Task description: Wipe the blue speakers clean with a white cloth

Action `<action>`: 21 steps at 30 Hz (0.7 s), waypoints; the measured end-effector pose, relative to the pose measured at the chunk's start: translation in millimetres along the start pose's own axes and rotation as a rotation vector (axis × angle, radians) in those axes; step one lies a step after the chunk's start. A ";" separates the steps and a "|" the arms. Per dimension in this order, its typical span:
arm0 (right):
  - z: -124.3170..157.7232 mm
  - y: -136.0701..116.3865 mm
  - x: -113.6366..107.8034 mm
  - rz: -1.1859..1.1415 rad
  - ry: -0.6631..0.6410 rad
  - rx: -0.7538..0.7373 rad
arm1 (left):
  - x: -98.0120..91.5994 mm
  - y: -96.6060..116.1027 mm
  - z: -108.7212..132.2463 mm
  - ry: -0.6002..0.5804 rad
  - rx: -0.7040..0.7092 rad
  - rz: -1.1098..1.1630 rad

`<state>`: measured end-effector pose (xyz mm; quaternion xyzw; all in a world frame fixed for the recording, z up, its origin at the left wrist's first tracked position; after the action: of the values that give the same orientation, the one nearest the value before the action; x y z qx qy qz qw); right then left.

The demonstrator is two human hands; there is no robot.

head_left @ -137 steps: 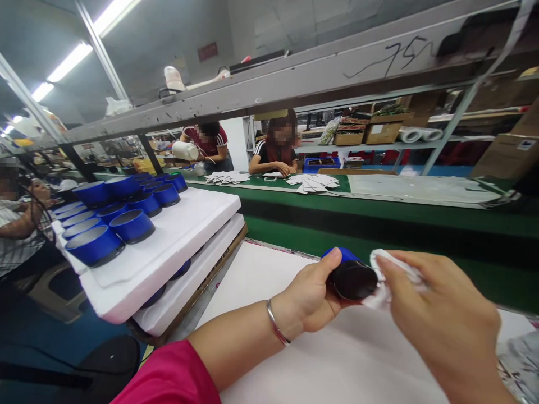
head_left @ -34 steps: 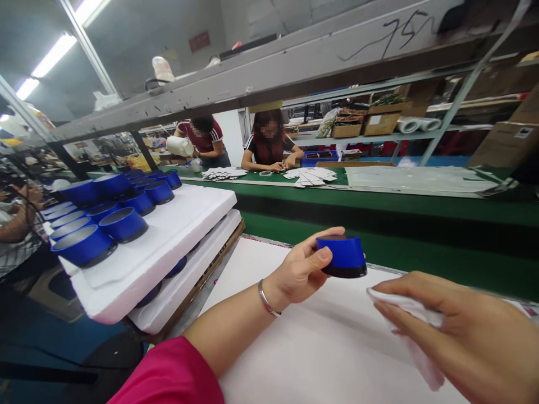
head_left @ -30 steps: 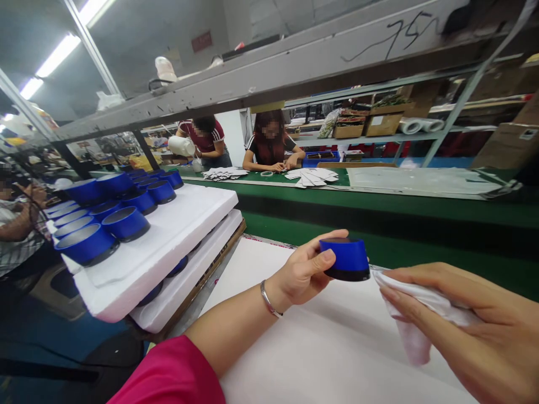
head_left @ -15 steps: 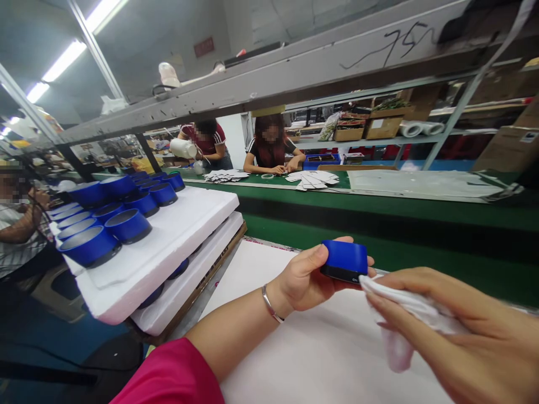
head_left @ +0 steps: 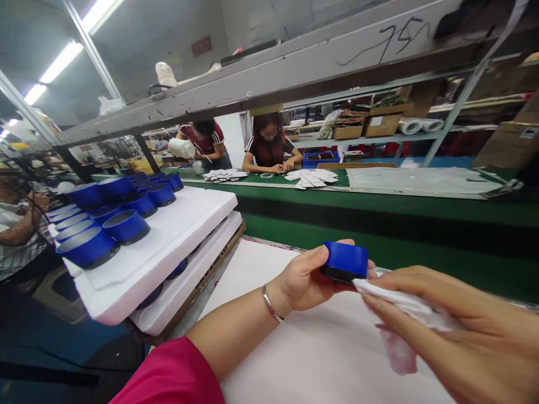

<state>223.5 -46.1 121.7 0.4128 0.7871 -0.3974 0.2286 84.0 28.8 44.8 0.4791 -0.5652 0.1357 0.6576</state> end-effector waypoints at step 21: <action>-26.7 19.6 30.5 -0.057 -0.339 0.150 | 8.7 0.8 0.3 -0.064 -0.096 0.059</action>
<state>222.0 -3.4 107.6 0.3334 0.7168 -0.5252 0.3149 86.0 25.8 52.7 0.4342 -0.6057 0.1123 0.6572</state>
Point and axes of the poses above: each hand's wrist, its own z-axis away from the middle knuckle, its own x-axis out of the palm, y = z × x, the point moved 9 cm from there along -z, towards the middle knuckle, and after that the axes turned 12 degrees about z, right-handed, at the moved point
